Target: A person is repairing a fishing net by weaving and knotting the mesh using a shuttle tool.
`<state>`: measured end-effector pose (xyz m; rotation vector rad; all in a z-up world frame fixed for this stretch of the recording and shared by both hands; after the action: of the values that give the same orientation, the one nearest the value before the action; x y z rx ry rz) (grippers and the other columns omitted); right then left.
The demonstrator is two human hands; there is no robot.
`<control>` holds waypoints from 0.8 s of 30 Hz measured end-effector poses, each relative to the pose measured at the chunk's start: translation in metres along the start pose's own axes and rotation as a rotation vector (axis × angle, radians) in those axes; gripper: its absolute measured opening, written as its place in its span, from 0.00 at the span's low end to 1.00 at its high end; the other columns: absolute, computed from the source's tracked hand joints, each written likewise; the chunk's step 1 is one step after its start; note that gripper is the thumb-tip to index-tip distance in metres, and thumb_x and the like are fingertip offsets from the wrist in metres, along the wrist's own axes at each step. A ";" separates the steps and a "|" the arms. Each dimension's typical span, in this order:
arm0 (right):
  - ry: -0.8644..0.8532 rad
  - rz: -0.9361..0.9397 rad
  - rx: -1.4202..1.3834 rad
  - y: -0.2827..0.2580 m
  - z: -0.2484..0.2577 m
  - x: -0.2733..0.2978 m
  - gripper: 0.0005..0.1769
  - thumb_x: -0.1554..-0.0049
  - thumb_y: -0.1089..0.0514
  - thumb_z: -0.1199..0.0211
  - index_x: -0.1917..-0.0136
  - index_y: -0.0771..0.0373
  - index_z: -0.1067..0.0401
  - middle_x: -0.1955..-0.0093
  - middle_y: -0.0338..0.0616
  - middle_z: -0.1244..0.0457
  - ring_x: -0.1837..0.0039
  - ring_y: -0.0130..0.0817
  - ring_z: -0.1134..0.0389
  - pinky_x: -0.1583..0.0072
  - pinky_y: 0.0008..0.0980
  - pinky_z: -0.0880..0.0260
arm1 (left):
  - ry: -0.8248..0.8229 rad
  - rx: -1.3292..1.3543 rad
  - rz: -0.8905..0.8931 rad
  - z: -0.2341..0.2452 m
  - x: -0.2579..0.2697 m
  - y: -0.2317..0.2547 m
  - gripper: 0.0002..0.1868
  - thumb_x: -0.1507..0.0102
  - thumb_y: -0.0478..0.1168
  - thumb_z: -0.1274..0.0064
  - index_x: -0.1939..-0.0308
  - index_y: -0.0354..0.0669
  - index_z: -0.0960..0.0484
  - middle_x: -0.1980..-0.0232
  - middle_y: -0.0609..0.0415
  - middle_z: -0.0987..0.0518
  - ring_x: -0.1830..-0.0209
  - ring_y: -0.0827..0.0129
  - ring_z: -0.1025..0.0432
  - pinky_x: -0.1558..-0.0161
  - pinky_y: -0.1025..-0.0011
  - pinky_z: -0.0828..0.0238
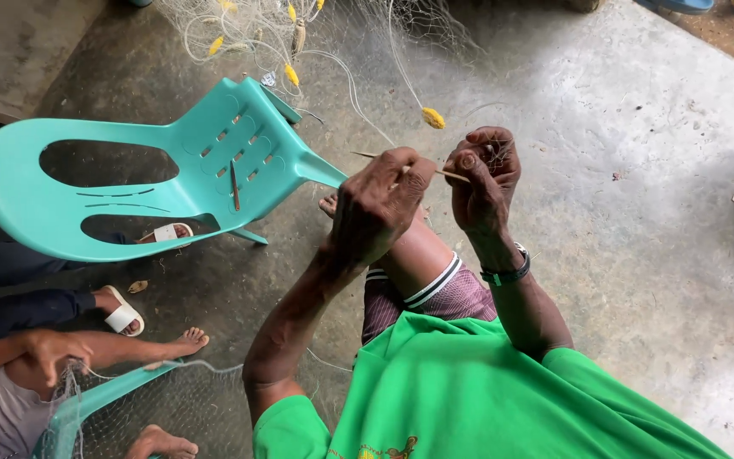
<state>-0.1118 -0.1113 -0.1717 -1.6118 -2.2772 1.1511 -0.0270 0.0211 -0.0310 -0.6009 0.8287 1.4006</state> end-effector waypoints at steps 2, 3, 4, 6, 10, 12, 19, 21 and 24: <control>-0.005 0.028 0.061 -0.005 0.002 0.000 0.16 0.40 0.65 0.34 0.44 0.71 0.38 0.64 0.59 0.37 0.64 0.38 0.31 0.63 0.26 0.34 | 0.006 -0.122 -0.045 0.011 -0.006 0.004 0.05 0.32 0.31 0.49 0.58 0.41 0.18 0.59 0.50 0.26 0.73 0.64 0.29 0.70 0.70 0.26; -0.026 0.063 0.120 -0.008 0.003 -0.003 0.17 0.40 0.64 0.33 0.45 0.71 0.38 0.64 0.60 0.37 0.64 0.38 0.32 0.63 0.26 0.36 | 0.025 -0.252 -0.096 0.016 -0.011 0.006 0.06 0.31 0.30 0.52 0.57 0.40 0.18 0.60 0.49 0.26 0.73 0.65 0.30 0.68 0.72 0.26; -0.027 0.060 0.121 -0.008 0.002 -0.002 0.17 0.40 0.64 0.33 0.45 0.71 0.38 0.64 0.60 0.37 0.64 0.38 0.32 0.63 0.26 0.36 | 0.024 -0.253 -0.093 0.018 -0.016 0.007 0.06 0.31 0.30 0.52 0.57 0.40 0.18 0.60 0.49 0.26 0.73 0.65 0.30 0.68 0.72 0.26; -0.017 0.082 0.139 -0.009 0.002 0.000 0.17 0.41 0.65 0.32 0.45 0.70 0.38 0.63 0.60 0.38 0.63 0.40 0.31 0.63 0.27 0.36 | 0.087 -0.429 -0.188 0.023 -0.027 0.015 0.06 0.32 0.30 0.51 0.62 0.41 0.19 0.62 0.49 0.26 0.74 0.70 0.33 0.66 0.76 0.26; -0.049 0.114 0.170 -0.006 0.002 0.000 0.16 0.40 0.65 0.33 0.45 0.71 0.38 0.63 0.62 0.37 0.63 0.41 0.32 0.63 0.28 0.38 | 0.052 -0.483 -0.218 0.023 -0.035 0.008 0.09 0.30 0.29 0.56 0.63 0.38 0.21 0.64 0.47 0.27 0.74 0.68 0.32 0.67 0.75 0.27; -0.054 0.099 0.193 -0.010 -0.004 0.001 0.16 0.39 0.64 0.34 0.45 0.71 0.39 0.65 0.61 0.37 0.65 0.37 0.35 0.62 0.27 0.39 | 0.022 -0.482 -0.227 0.022 -0.037 0.009 0.09 0.31 0.29 0.57 0.63 0.38 0.23 0.64 0.47 0.27 0.74 0.67 0.33 0.67 0.75 0.28; -0.016 0.028 0.099 -0.006 -0.004 0.004 0.18 0.40 0.63 0.33 0.44 0.71 0.39 0.65 0.59 0.36 0.63 0.37 0.32 0.63 0.26 0.37 | -0.068 -0.229 -0.111 0.008 -0.020 -0.012 0.07 0.33 0.27 0.54 0.63 0.39 0.23 0.62 0.51 0.28 0.72 0.63 0.29 0.69 0.71 0.26; -0.035 -0.020 -0.074 -0.006 -0.010 0.002 0.18 0.40 0.63 0.33 0.43 0.71 0.39 0.67 0.52 0.40 0.64 0.31 0.37 0.62 0.26 0.37 | -0.082 -0.008 -0.063 0.002 -0.015 -0.019 0.04 0.33 0.30 0.49 0.59 0.44 0.21 0.59 0.54 0.26 0.68 0.65 0.27 0.68 0.70 0.24; -0.016 -0.049 -0.134 0.000 -0.009 0.000 0.19 0.42 0.66 0.33 0.45 0.73 0.39 0.69 0.58 0.40 0.66 0.37 0.35 0.62 0.28 0.32 | -0.075 0.182 -0.027 -0.014 0.007 -0.014 0.04 0.29 0.34 0.52 0.56 0.42 0.21 0.60 0.51 0.26 0.70 0.60 0.24 0.70 0.66 0.23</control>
<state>-0.1077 -0.1064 -0.1652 -1.5865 -2.4377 1.0240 -0.0156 0.0127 -0.0460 -0.4166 0.8740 1.2991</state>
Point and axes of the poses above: each hand's wrist, its own x-axis away from the middle knuckle, its own z-axis out of the back of the hand, y = z × x, the point moved 3 cm from there along -x, towards the middle knuckle
